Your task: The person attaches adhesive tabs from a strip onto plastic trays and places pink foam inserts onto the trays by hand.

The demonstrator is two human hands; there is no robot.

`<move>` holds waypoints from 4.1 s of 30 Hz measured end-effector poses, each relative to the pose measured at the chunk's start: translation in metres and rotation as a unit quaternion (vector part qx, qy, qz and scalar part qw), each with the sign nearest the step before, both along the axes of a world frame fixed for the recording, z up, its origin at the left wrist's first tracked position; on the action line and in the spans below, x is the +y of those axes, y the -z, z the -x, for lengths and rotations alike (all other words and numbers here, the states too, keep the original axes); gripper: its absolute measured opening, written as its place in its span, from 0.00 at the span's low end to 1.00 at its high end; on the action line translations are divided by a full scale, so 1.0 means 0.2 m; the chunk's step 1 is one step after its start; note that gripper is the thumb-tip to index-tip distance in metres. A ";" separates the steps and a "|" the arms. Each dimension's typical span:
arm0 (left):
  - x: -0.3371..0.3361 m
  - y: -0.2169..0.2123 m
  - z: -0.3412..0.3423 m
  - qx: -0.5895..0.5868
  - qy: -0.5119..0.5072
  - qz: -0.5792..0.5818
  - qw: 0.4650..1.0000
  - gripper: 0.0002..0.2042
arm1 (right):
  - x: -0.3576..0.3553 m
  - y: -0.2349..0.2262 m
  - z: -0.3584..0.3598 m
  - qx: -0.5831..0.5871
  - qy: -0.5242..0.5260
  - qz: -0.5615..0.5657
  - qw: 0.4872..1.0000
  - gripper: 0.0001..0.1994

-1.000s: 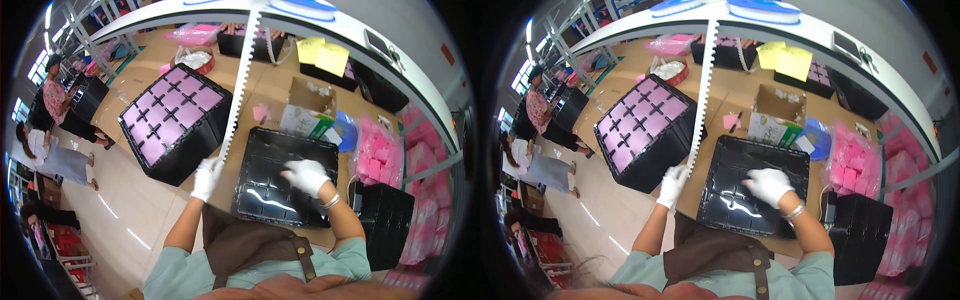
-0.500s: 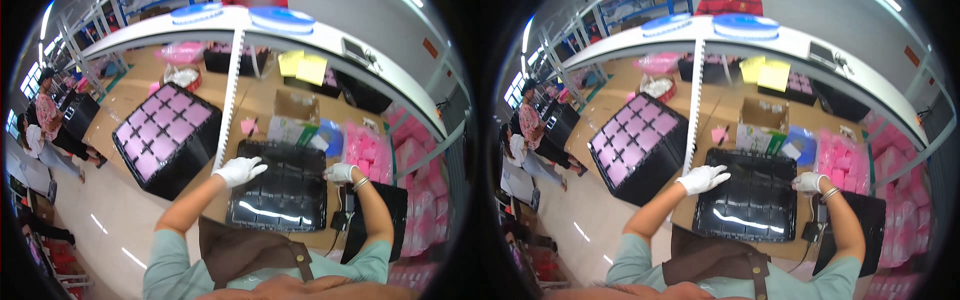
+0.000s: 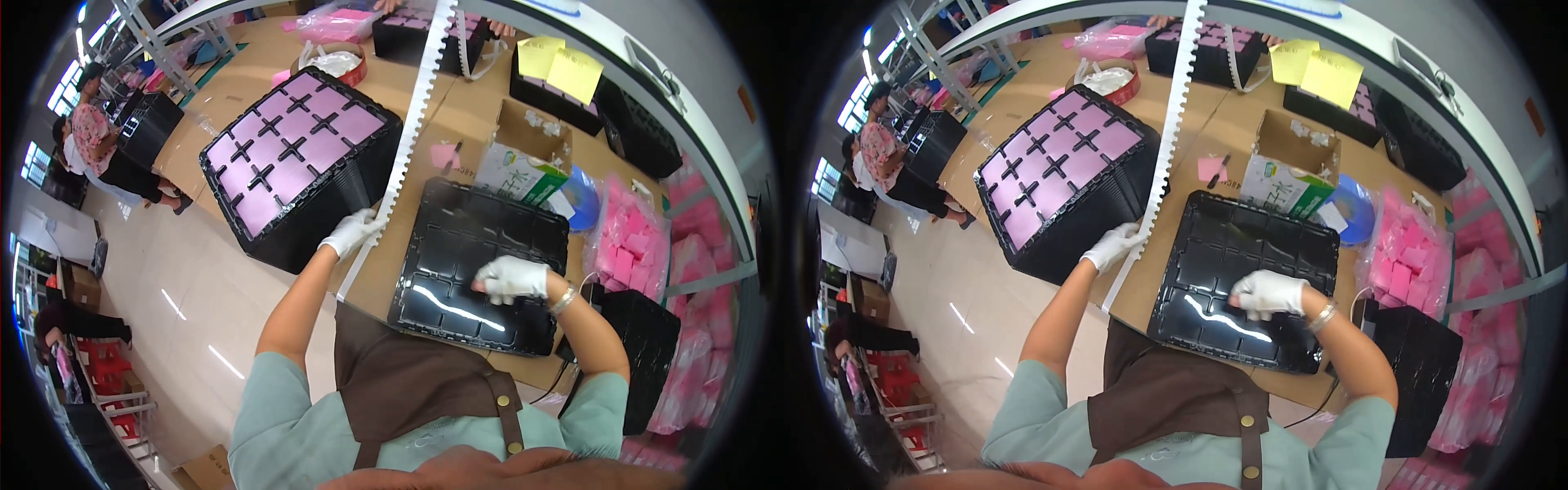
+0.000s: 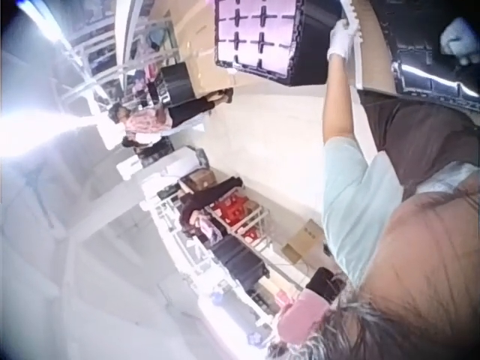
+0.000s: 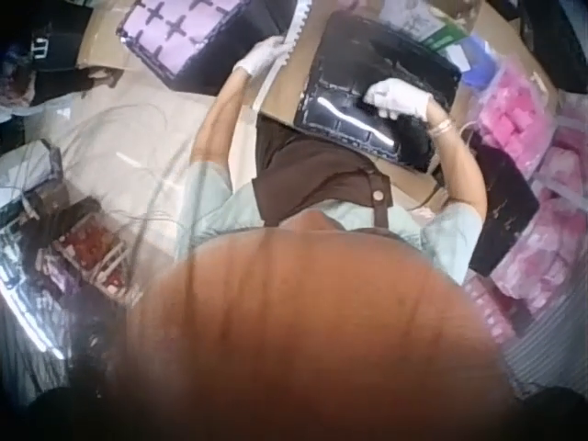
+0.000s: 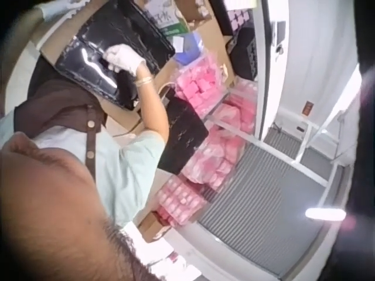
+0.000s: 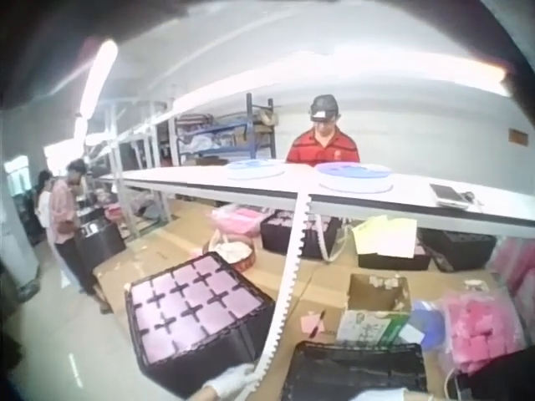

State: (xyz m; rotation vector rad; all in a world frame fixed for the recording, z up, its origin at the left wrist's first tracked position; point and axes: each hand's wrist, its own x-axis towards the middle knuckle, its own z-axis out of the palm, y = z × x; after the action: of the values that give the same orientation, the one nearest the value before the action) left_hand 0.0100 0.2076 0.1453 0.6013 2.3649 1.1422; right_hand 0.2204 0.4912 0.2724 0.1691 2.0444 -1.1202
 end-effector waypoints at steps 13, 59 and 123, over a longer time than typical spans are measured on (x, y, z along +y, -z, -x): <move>-0.33 -0.16 -0.47 -0.315 -0.077 -0.160 0.932 0.09 | 0.35 -1.19 1.06 0.774 0.135 -0.476 0.394 0.13; 0.03 -0.28 -0.53 -0.423 -0.284 -0.487 0.709 0.16 | -0.80 0.32 0.22 0.257 0.400 0.192 0.858 0.04; 0.13 -0.18 -0.69 -0.332 -0.335 -0.394 0.789 0.09 | -0.54 0.37 0.14 0.221 0.311 -0.047 0.923 0.17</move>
State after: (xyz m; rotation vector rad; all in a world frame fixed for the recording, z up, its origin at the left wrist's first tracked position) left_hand 0.1480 0.2334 0.1819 -0.4538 1.4042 2.2219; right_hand 0.1927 0.3824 0.1979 0.7112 2.5363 -1.5454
